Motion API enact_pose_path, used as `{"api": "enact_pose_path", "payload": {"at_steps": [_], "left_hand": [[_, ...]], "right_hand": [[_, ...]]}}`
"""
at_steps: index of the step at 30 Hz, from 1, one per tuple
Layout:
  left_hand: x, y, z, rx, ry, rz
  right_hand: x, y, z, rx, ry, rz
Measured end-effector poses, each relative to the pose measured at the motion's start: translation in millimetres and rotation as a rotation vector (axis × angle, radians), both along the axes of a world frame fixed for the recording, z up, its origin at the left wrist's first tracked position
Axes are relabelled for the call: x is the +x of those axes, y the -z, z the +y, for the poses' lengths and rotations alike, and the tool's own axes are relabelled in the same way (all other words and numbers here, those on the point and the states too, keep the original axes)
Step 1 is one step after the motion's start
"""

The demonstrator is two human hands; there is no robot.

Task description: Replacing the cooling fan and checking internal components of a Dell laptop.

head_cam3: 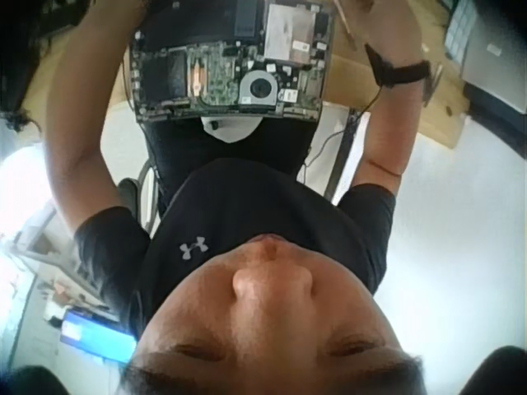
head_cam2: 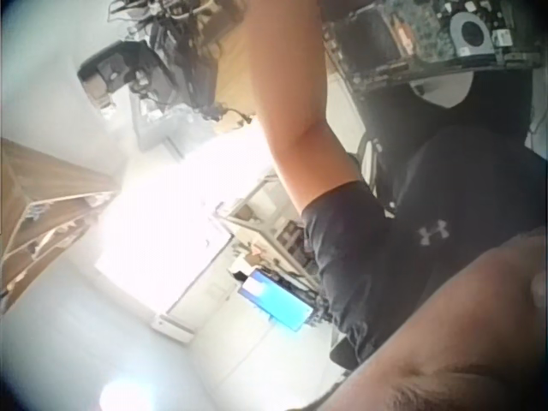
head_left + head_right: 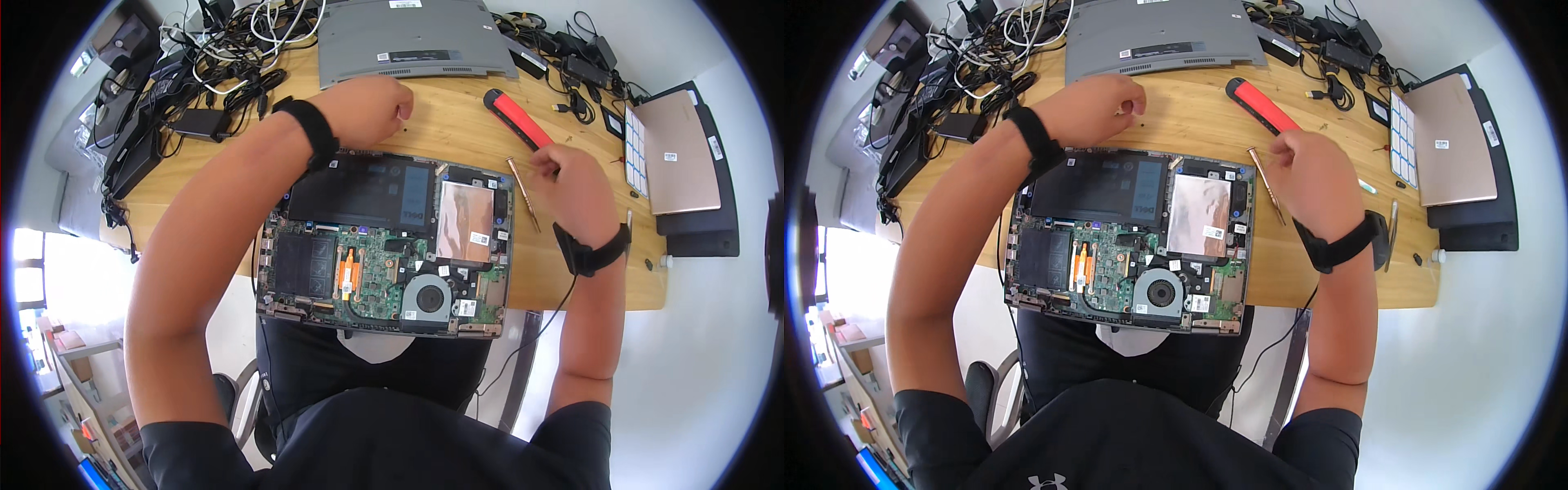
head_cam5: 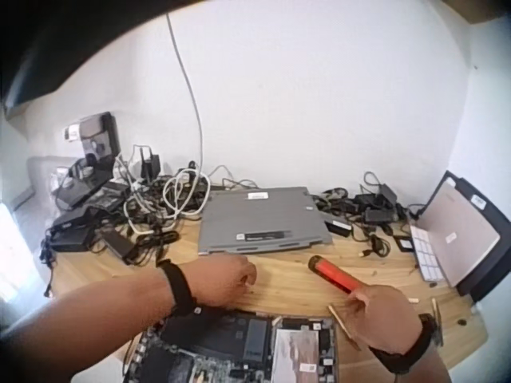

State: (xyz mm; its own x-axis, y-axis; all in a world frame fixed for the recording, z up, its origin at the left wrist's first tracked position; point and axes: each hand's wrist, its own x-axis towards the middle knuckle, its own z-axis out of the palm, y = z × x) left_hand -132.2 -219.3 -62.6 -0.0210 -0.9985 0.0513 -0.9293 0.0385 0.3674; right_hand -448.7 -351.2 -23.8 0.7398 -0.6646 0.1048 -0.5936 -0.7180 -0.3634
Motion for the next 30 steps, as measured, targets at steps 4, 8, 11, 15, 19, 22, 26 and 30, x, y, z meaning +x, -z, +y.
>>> {"api": "enact_pose_path", "payload": {"at_steps": [4,8,11,15,19,22,26,30], "left_hand": [[-10,7,-9,0.017,-0.030,-0.005],[-12,11,-12,0.041,-0.067,-0.041],[-12,12,-11,0.033,-0.048,-0.060],[-19,3,0,-0.144,0.036,-0.100],[-38,-17,33,-0.060,0.109,0.246],[-51,-28,65,-0.026,0.177,0.460],[-65,-26,84,0.063,0.196,0.620],[-72,-17,89,-0.007,0.242,0.621]], "right_hand": [[-4,11,8,-0.073,-0.068,0.103],[2,22,4,-0.067,-0.078,0.132],[7,26,1,-0.016,-0.080,0.133],[10,9,2,-0.014,-0.057,0.130],[5,-34,15,0.367,-0.044,-0.195],[5,-48,39,0.571,-0.202,-0.543],[13,-43,73,0.625,-0.359,-0.587],[23,-36,94,0.598,-0.493,-0.537]]}}
